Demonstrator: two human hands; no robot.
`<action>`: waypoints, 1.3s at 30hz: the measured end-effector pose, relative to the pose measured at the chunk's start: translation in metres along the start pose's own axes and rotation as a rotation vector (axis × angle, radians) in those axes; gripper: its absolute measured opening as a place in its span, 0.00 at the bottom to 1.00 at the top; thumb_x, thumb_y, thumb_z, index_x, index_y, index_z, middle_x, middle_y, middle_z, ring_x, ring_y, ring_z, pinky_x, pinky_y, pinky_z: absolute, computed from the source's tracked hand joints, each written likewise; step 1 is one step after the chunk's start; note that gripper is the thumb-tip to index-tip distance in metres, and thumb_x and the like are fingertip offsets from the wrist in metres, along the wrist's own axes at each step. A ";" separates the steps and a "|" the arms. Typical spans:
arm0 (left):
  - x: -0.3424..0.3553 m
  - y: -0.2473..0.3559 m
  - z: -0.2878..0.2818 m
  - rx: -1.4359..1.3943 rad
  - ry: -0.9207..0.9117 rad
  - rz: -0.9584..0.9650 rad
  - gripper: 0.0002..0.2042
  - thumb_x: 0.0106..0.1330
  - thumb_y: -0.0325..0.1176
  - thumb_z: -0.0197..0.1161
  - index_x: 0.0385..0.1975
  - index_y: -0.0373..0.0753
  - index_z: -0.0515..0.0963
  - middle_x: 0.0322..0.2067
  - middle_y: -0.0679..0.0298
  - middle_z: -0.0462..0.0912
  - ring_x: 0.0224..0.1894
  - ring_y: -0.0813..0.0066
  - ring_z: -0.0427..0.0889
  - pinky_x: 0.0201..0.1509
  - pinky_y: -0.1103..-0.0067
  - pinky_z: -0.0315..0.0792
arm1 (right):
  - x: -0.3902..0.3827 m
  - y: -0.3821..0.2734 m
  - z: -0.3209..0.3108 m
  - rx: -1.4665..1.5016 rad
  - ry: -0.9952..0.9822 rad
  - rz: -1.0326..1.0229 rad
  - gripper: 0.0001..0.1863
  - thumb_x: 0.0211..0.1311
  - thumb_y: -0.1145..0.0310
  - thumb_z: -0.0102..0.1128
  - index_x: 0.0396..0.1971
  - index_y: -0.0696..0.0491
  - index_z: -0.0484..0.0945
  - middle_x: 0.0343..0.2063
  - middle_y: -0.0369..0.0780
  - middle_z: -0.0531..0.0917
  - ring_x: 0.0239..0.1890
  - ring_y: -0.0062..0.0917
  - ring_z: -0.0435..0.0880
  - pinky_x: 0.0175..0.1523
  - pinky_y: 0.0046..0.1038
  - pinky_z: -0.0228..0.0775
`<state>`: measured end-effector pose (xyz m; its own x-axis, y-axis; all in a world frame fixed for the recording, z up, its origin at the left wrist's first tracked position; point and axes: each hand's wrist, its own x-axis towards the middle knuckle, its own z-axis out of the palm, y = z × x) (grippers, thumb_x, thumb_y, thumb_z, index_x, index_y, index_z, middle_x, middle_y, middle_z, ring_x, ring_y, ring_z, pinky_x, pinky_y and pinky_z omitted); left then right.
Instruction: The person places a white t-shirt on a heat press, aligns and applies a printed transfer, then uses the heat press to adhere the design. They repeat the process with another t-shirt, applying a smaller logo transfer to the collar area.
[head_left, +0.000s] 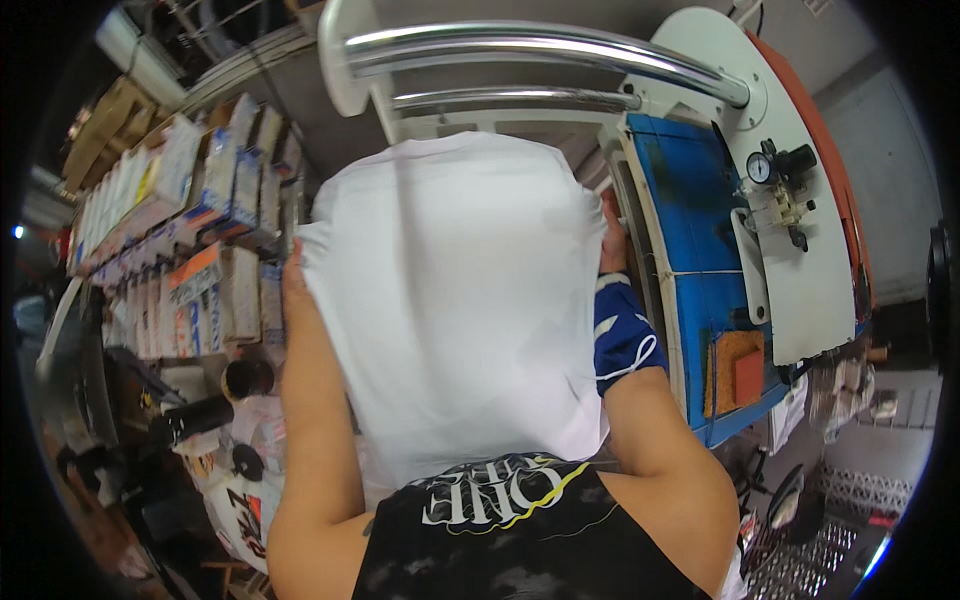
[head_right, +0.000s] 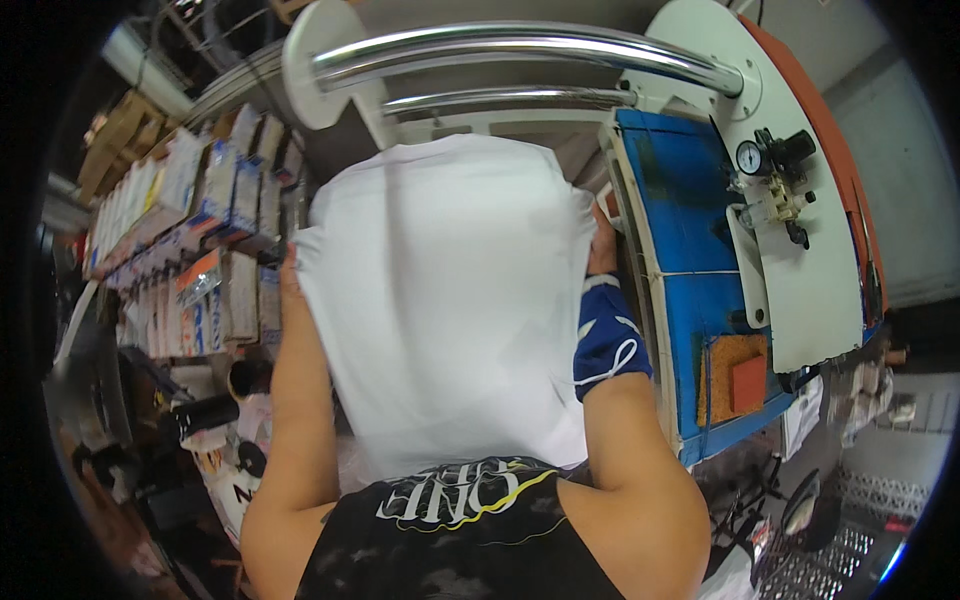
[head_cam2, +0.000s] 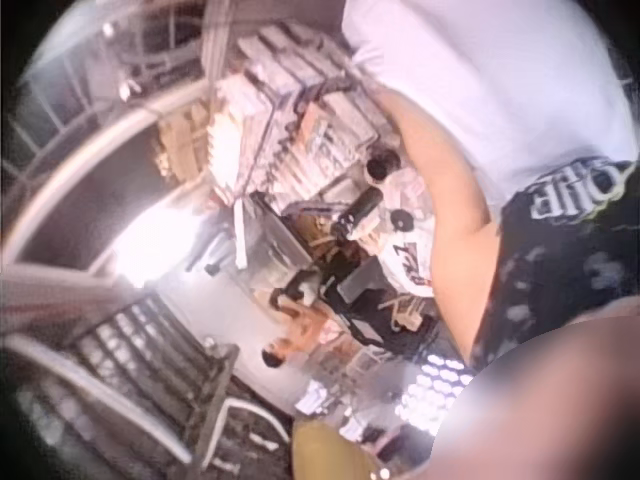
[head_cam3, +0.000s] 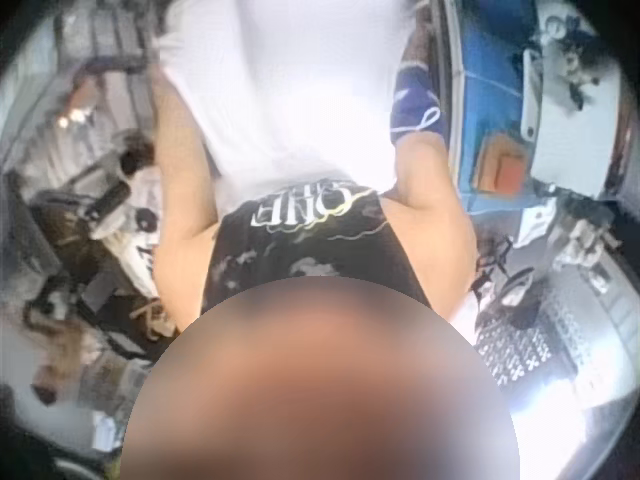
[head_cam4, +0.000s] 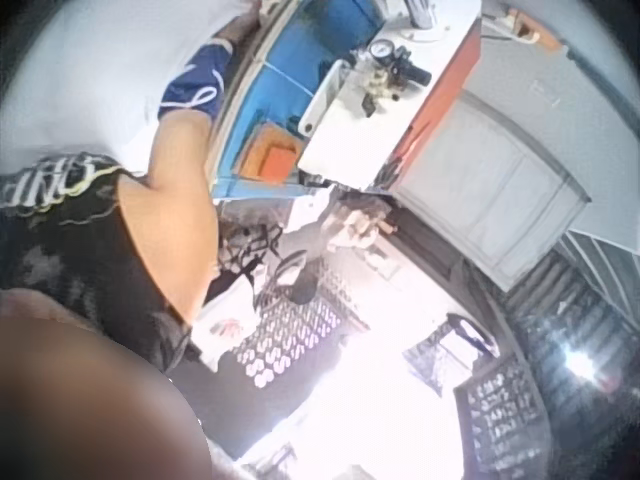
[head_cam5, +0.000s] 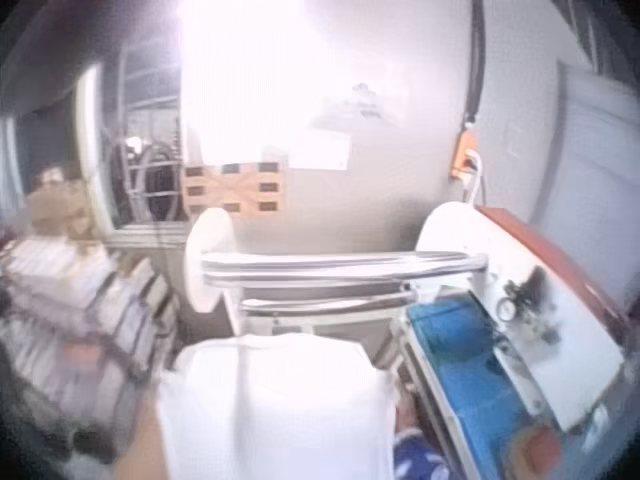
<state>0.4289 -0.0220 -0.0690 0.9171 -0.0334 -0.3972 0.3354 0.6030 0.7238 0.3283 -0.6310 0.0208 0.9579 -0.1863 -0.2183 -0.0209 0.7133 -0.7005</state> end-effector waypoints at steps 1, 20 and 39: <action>0.008 0.005 -0.006 0.012 0.026 0.018 0.29 0.66 0.55 0.65 0.55 0.34 0.78 0.49 0.57 0.84 0.54 0.64 0.81 0.61 0.68 0.73 | 0.011 -0.008 -0.007 -0.030 0.099 0.050 0.27 0.71 0.52 0.56 0.57 0.59 0.77 0.51 0.45 0.85 0.53 0.38 0.84 0.61 0.36 0.75; -0.011 0.013 0.036 -0.093 0.191 0.107 0.16 0.66 0.31 0.64 0.51 0.29 0.79 0.45 0.55 0.86 0.44 0.61 0.86 0.55 0.70 0.78 | 0.024 -0.011 -0.038 -0.103 0.263 0.269 0.28 0.74 0.60 0.46 0.65 0.63 0.67 0.59 0.52 0.78 0.57 0.46 0.81 0.65 0.44 0.72; -0.248 -0.058 0.036 0.465 0.017 -0.484 0.38 0.75 0.65 0.43 0.66 0.34 0.70 0.61 0.59 0.78 0.61 0.67 0.76 0.65 0.70 0.70 | -0.212 0.028 -0.018 -0.872 0.217 0.291 0.32 0.77 0.44 0.47 0.57 0.61 0.77 0.50 0.42 0.83 0.52 0.25 0.81 0.57 0.28 0.72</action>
<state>0.1896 -0.0775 0.0086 0.6375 -0.1989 -0.7443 0.7695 0.1170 0.6278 0.1194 -0.5836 0.0346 0.8088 -0.2647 -0.5252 -0.5421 0.0108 -0.8403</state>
